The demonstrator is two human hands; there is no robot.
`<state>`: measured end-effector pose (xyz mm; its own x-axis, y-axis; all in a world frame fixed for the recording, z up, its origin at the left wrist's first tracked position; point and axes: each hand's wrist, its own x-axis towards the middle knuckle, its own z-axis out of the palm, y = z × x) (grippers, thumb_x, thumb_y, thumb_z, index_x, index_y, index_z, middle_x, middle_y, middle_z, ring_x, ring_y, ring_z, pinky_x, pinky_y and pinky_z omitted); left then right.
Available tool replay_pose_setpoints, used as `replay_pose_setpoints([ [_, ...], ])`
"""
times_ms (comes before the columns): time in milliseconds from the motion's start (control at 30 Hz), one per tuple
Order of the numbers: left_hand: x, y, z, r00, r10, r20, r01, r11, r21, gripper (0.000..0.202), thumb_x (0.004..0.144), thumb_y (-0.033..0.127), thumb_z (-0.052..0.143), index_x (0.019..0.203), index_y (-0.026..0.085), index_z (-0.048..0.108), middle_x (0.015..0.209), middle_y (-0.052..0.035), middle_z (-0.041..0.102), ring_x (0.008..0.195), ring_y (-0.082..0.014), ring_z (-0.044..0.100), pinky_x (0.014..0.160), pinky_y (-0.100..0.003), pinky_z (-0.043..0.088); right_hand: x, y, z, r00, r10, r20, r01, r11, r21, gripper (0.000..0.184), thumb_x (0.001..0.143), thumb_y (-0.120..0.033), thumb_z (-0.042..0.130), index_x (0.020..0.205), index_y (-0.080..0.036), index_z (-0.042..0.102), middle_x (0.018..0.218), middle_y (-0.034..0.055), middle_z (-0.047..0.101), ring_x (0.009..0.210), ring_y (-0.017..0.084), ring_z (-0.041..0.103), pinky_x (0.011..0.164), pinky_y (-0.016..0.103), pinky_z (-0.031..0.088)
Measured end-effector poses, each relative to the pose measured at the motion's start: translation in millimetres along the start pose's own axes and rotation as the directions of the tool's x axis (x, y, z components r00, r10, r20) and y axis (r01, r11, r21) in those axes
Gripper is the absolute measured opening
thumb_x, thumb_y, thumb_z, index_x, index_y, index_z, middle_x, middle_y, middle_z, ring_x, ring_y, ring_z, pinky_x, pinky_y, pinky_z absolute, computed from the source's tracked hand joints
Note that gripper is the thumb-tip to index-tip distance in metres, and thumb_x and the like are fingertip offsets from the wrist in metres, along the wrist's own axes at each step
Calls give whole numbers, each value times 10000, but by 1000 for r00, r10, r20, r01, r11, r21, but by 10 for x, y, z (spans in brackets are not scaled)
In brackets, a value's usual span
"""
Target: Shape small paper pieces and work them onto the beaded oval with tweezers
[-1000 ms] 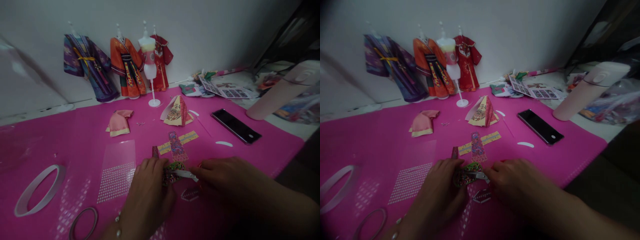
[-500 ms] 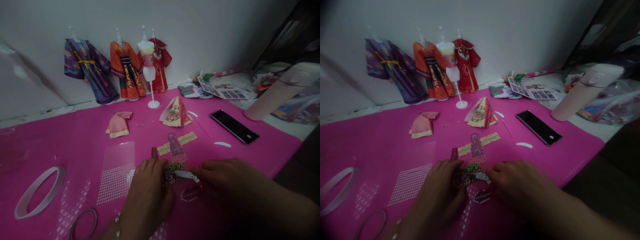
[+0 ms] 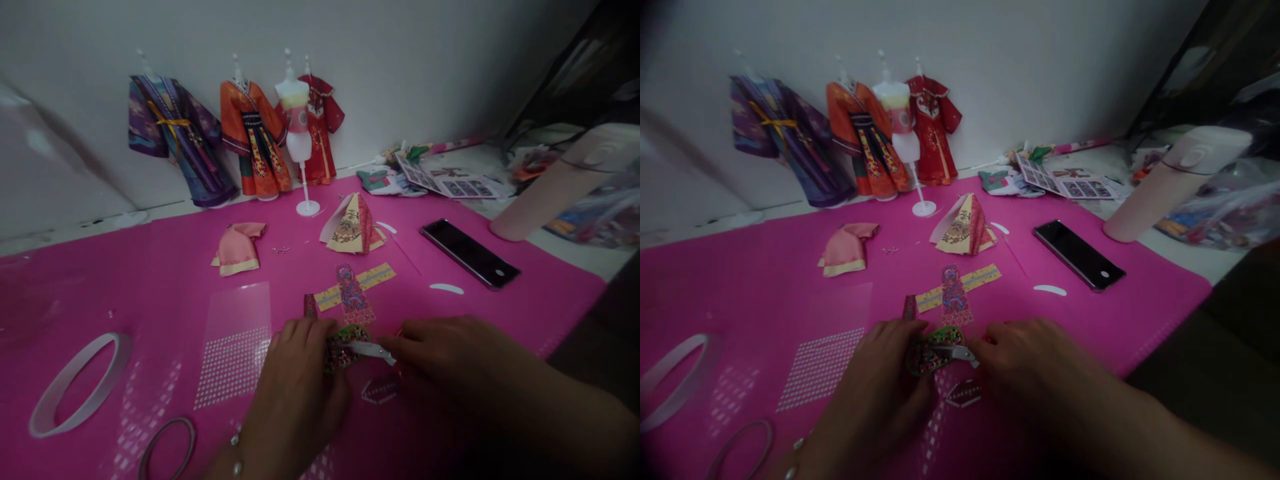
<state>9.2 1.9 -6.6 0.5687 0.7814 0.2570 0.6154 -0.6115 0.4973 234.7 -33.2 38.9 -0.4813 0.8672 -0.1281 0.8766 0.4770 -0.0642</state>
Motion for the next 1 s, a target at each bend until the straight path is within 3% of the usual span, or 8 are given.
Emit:
replay_pose_setpoints([
  [367,16,-5,11,1000,8,-16,-8,999,-34,440,777,47,575,1172,196,449,1026,-89,580,925,-286,513,772,-466,455,12,38,101,989,-70,-132,69,998,-11,219,807,-111,604,966,-251,662,737,-11,690,548,185,626,475,334,202],
  [1000,-6,-2,-8,999,18,-36,-19,999,-27,454,779,65,589,1200,172,456,1033,-112,585,922,-299,522,760,-479,461,-29,26,-11,997,-12,-74,15,999,32,254,820,-115,584,1015,-250,673,818,-2,727,635,207,692,488,333,272],
])
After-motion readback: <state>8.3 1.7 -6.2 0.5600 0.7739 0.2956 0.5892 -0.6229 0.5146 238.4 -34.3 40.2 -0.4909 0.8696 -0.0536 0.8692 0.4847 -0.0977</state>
